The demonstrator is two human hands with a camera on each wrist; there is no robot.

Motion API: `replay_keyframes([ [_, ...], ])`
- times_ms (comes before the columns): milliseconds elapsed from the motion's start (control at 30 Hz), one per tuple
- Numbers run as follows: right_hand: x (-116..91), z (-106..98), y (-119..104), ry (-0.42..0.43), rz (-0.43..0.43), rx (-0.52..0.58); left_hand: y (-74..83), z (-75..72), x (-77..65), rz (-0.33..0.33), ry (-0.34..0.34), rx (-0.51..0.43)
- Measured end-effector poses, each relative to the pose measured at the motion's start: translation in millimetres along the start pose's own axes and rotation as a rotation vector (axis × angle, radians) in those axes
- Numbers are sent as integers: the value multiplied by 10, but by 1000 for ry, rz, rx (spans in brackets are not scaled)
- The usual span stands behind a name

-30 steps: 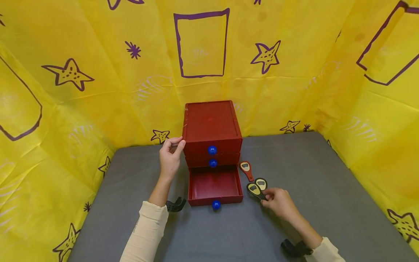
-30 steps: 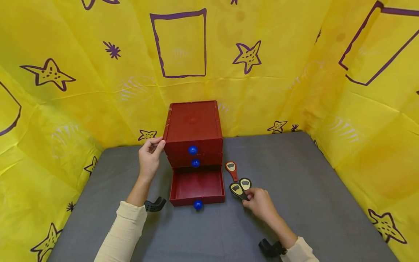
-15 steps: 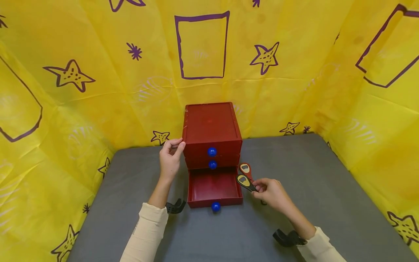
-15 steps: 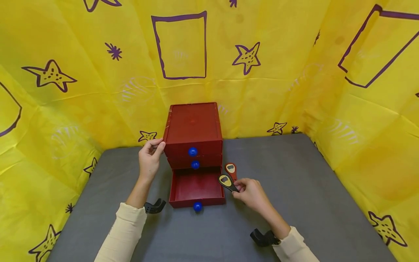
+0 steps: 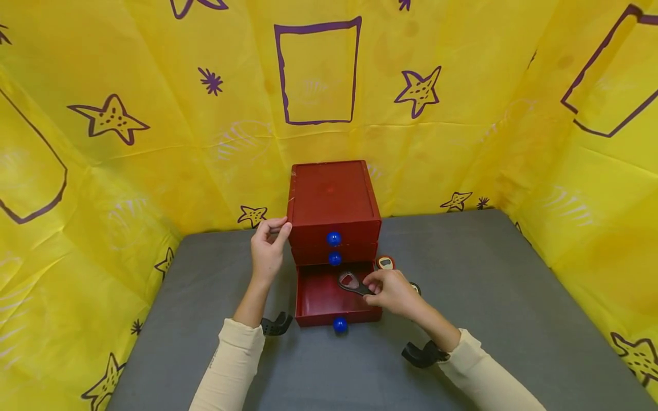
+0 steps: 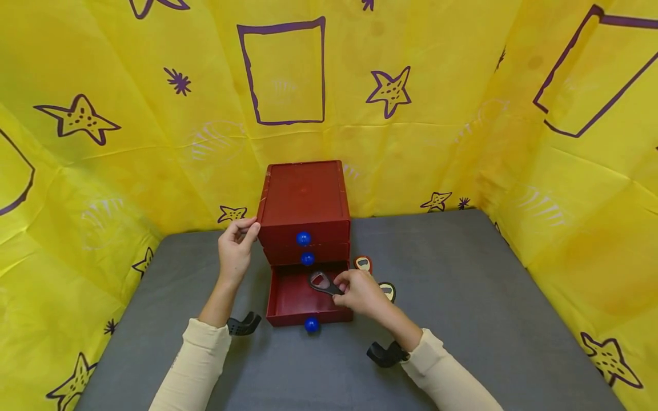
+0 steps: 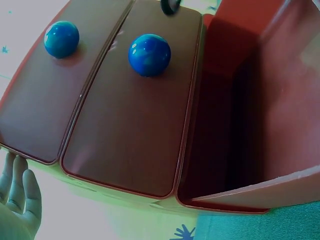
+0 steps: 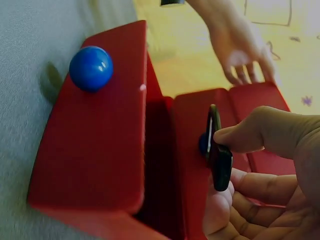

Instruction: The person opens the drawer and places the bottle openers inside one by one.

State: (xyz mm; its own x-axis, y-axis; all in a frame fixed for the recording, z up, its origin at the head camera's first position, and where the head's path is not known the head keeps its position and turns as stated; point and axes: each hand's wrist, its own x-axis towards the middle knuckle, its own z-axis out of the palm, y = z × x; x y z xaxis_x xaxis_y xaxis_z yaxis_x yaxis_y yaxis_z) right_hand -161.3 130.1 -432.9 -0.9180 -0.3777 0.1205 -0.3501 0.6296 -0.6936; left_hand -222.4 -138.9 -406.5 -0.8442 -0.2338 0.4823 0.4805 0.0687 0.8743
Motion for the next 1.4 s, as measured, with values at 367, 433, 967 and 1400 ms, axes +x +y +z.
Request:
replay_keyframes([
  [367, 263, 348, -124, -63, -33, -80, -75, 0, 19, 38, 4, 8],
  [433, 316, 418, -125, -72, -29, -89, -66, -1, 19, 40, 4, 6],
  [967, 571, 884, -134, -84, 117, -197, -59, -4, 4, 46, 3, -11],
  [1400, 448, 667, -176, -103, 51, -63, -99, -10, -6, 45, -7, 5],
])
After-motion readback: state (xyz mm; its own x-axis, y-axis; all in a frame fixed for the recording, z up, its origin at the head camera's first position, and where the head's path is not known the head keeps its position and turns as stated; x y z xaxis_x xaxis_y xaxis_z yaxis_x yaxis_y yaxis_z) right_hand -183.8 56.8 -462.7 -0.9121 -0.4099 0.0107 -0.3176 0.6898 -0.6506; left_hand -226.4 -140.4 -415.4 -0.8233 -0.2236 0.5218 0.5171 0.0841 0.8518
